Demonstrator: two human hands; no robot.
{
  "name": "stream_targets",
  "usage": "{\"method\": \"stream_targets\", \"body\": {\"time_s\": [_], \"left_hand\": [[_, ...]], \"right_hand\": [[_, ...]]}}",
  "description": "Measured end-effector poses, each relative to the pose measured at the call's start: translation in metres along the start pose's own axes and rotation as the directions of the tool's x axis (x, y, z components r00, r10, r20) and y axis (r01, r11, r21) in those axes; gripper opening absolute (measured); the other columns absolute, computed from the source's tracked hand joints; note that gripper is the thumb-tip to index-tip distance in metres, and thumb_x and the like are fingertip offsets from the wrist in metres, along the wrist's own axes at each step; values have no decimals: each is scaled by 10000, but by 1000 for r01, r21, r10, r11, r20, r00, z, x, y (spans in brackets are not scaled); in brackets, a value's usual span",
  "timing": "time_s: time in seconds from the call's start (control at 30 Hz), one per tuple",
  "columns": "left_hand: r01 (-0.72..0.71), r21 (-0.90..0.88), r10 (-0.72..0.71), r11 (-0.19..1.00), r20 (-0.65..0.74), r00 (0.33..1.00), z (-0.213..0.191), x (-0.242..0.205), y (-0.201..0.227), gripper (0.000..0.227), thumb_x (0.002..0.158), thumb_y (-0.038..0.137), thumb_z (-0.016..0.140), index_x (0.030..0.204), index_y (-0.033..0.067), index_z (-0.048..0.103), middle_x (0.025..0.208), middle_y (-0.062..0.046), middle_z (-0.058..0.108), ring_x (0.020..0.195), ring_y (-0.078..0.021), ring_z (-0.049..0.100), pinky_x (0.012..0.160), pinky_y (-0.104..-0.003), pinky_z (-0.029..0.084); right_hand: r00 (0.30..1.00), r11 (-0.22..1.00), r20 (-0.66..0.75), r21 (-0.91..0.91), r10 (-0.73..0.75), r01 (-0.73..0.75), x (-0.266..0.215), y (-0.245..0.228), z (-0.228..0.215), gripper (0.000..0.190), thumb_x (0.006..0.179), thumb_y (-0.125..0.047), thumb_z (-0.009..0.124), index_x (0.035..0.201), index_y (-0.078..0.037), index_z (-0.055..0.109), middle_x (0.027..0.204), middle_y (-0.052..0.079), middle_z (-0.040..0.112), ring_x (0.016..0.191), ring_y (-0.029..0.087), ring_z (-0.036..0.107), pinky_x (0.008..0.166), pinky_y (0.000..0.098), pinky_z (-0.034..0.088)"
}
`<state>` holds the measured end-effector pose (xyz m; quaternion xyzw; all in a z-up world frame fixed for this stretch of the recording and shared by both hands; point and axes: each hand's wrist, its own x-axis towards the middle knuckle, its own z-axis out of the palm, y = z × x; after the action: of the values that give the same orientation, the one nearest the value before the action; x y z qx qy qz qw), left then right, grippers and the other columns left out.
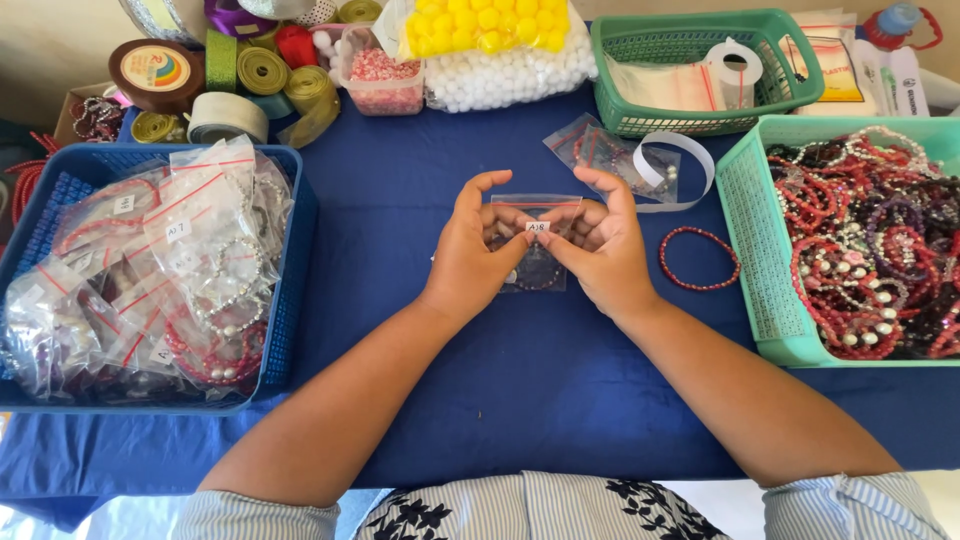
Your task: The person writes labels on white tape using a black marker and attaches the labels to small plastic bags containing beaded bracelets.
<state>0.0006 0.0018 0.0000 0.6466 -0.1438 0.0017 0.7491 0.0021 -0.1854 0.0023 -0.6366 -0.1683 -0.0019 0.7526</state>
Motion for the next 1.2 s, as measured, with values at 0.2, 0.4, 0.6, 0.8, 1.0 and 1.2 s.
{"method": "stream_targets", "body": {"time_s": [0.2,0.4,0.6,0.8,1.0,1.2], "left_hand": [[0,16,1,1000,-19,1000,1,1,-1,659,936,-56,681,1493,21,337,991,-47,666,858,-66,642,736,-218,522],[44,14,-44,999,-10,999,-1,2,-6,627,947,-50,627,1498,30,338,991,-44,686,812,-58,620,684,-216,506],[22,30,-23,999,12,1000,0,0,-2,641,933,-40,667,1487,46,357,961,-53,674,851,-64,649,736,-213,530],[101,3,-101,995,-52,993,1,0,4,571,979,13,641,1490,51,388,973,-34,676,835,-78,646,691,-232,514],[-21,19,21,1000,-38,999,1,0,-5,559,986,26,674,1463,47,384,934,-39,681,852,-75,679,766,-234,562],[58,113,-49,992,-83,995,1,0,5,495,1025,30,628,1479,35,430,916,-40,721,826,-67,655,725,-230,538]], "right_hand": [[1000,1000,-7,-3,-14,13,0,6,-3,692,936,97,715,1489,-89,343,1092,100,687,1043,152,691,959,292,561],[1000,999,-3,35,-11,11,1,8,-5,680,952,73,709,1503,-95,347,1100,96,682,1046,141,684,971,289,560],[998,1000,-57,13,19,-19,1,5,-2,651,937,64,706,1463,-94,357,1027,82,692,961,134,700,900,285,582],[996,1000,-89,11,4,-3,2,14,-7,524,1023,15,643,1471,-82,389,1030,77,709,937,117,691,879,267,570],[999,1000,-49,26,-12,14,1,13,-4,575,984,33,688,1450,-78,371,1015,84,696,938,119,693,861,256,564],[999,999,-41,37,2,-1,0,16,-11,560,1019,23,646,1500,-73,377,1052,113,717,955,130,689,894,266,559]]}}
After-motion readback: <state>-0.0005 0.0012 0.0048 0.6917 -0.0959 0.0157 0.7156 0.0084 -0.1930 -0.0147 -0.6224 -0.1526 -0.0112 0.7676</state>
